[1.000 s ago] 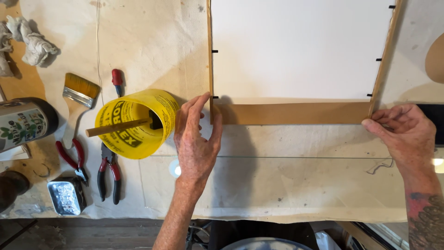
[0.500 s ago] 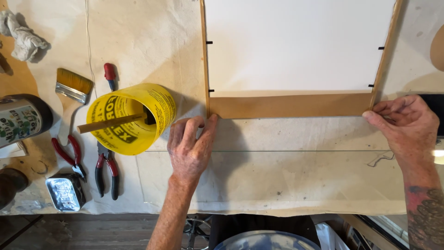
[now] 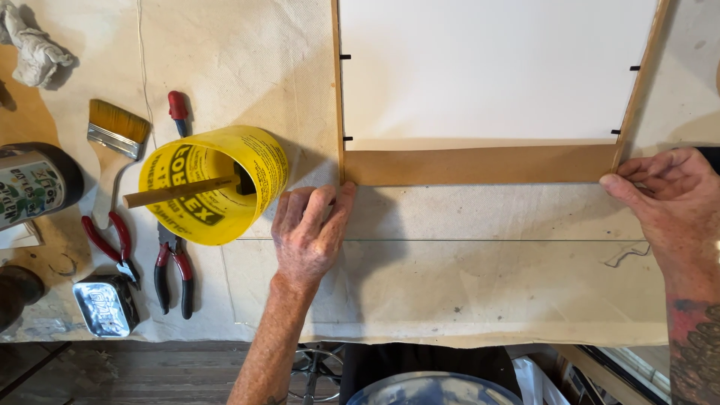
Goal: Applying gummed paper tape to the back of a picture frame using a brush and utility knife
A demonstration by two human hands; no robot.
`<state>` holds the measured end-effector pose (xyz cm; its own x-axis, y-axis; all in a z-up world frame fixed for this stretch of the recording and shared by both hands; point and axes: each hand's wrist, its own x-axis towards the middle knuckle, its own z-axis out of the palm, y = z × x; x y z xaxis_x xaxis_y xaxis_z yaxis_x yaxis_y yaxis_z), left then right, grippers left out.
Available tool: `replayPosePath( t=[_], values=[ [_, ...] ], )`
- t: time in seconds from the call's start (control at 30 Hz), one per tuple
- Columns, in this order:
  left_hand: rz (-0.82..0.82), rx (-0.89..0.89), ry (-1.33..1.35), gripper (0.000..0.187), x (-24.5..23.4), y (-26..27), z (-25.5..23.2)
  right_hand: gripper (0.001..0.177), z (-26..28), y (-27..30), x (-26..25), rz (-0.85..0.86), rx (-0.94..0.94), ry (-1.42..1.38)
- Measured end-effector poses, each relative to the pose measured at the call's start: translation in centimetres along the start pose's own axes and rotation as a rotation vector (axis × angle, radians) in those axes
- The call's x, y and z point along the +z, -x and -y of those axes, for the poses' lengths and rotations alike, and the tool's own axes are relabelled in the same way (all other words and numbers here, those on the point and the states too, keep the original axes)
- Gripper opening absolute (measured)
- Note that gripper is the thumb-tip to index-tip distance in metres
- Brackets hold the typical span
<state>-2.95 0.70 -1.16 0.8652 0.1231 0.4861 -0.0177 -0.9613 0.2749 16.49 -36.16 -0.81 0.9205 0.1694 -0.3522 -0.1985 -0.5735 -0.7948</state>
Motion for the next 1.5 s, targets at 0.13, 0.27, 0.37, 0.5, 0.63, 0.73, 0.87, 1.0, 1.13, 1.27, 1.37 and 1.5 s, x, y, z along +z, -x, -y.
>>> replayPosePath(
  t=[0.13, 0.27, 0.37, 0.5, 0.63, 0.73, 0.87, 1.0, 1.13, 1.27, 1.37, 1.5],
  values=[
    [0.005, 0.010, 0.003, 0.007, -0.1, 0.0, 0.1, 0.043, -0.2, 0.0, -0.1, 0.014, 0.013, -0.024],
    [0.001, 0.026, -0.004, 0.008, 0.0, 0.0, 0.2, 0.042, -0.1, -0.1, -0.1, 0.009, 0.026, -0.019],
    [0.017, 0.030, 0.015, 0.007, -0.1, -0.2, 0.2, 0.043, 0.0, -0.1, -0.1, 0.008, 0.038, -0.032],
    [0.013, 0.043, 0.006, 0.008, -0.1, -0.4, 0.2, 0.043, -0.2, -0.1, -0.1, 0.008, 0.045, -0.045],
    [0.016, 0.046, 0.011, 0.010, -0.1, -0.3, 0.3, 0.043, -0.5, -0.1, -0.1, 0.005, 0.018, -0.032],
    [0.013, 0.049, 0.019, 0.009, 0.0, -0.3, 0.4, 0.043, 0.0, 0.0, 0.0, 0.000, 0.016, -0.023],
    [-0.001, 0.055, 0.010, 0.012, 0.0, -0.5, 0.4, 0.042, -0.5, -0.1, -0.1, -0.032, 0.030, -0.039],
    [0.003, 0.056, -0.006, 0.011, -0.2, -0.5, 0.2, 0.040, -0.4, 0.4, 0.1, -0.009, -0.047, -0.009],
    [0.034, -0.021, 0.038, 0.011, -0.3, -0.7, -0.2, 0.036, 1.5, 2.9, 1.5, -0.044, -0.306, 0.124],
    [0.016, 0.006, -0.011, 0.014, -0.1, -0.7, -0.8, 0.017, 7.1, 6.2, 8.8, 0.168, -0.795, 0.360],
    [-0.099, 0.050, 0.058, 0.012, 0.8, -0.9, -0.7, 0.009, 8.3, 6.5, 14.6, 0.075, -1.042, 0.304],
    [-0.104, 0.072, 0.064, 0.013, 0.8, -0.9, -0.9, 0.009, 9.3, 6.1, 16.3, 0.104, -1.088, 0.408]
  ],
)
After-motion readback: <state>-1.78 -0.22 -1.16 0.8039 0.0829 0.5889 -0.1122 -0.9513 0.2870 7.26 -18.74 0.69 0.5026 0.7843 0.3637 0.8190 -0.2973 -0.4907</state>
